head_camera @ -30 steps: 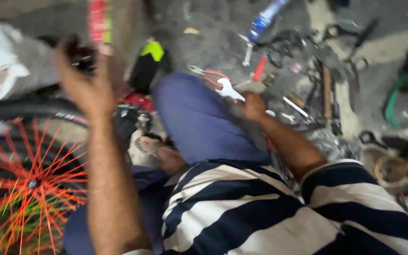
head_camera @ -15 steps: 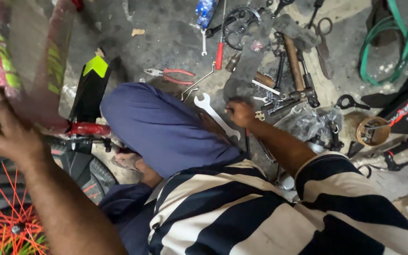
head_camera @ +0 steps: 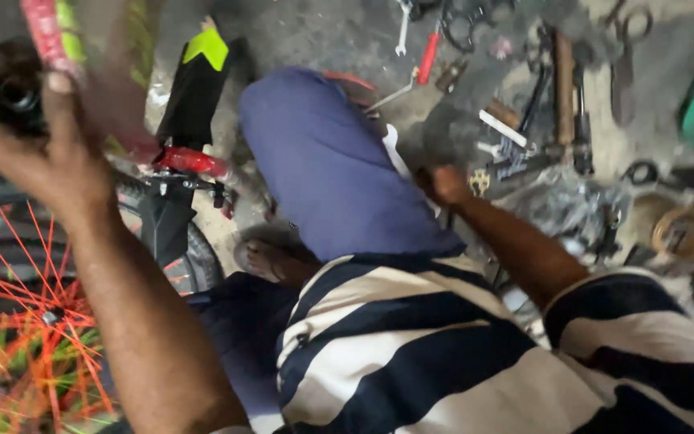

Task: The person sits on the workshop floor assembling a bicycle. They tighten the stem and handlebar area with a spanner, route and attach the brake cable, and fit a black accessory component onto the handlebar, working on the bike laid on the ground.

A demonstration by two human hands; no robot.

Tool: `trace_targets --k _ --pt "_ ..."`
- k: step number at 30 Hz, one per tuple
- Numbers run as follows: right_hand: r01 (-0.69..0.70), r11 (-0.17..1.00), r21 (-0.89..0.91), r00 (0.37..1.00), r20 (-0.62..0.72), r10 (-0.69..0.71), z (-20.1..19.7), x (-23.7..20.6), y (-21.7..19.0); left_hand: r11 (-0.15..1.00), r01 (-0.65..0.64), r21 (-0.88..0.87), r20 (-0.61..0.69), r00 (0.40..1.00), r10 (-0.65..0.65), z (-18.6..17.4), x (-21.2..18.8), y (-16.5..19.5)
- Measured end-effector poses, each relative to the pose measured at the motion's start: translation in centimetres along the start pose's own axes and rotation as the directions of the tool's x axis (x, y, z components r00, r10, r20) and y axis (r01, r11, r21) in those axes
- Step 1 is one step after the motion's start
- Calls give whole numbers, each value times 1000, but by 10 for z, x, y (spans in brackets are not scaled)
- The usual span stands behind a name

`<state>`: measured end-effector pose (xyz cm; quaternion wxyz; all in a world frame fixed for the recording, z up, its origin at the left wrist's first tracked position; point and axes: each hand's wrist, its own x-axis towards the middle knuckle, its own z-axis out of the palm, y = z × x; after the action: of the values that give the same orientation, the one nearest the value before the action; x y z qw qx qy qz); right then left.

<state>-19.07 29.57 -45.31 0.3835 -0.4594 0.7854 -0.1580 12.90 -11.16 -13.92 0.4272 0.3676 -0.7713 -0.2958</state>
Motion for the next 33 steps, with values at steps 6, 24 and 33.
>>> trace_targets --k 6,24,33 --pt "-170 985 3 982 -86 170 -11 -35 2 954 235 -184 -55 967 -248 4 3 15" --pt "-247 967 66 958 -133 254 -6 -93 1 870 -249 426 -6 961 278 -2 -23 -91" --pt "-266 963 35 797 -554 240 -22 -187 73 983 35 180 -177 984 -3 4 -10 -107"
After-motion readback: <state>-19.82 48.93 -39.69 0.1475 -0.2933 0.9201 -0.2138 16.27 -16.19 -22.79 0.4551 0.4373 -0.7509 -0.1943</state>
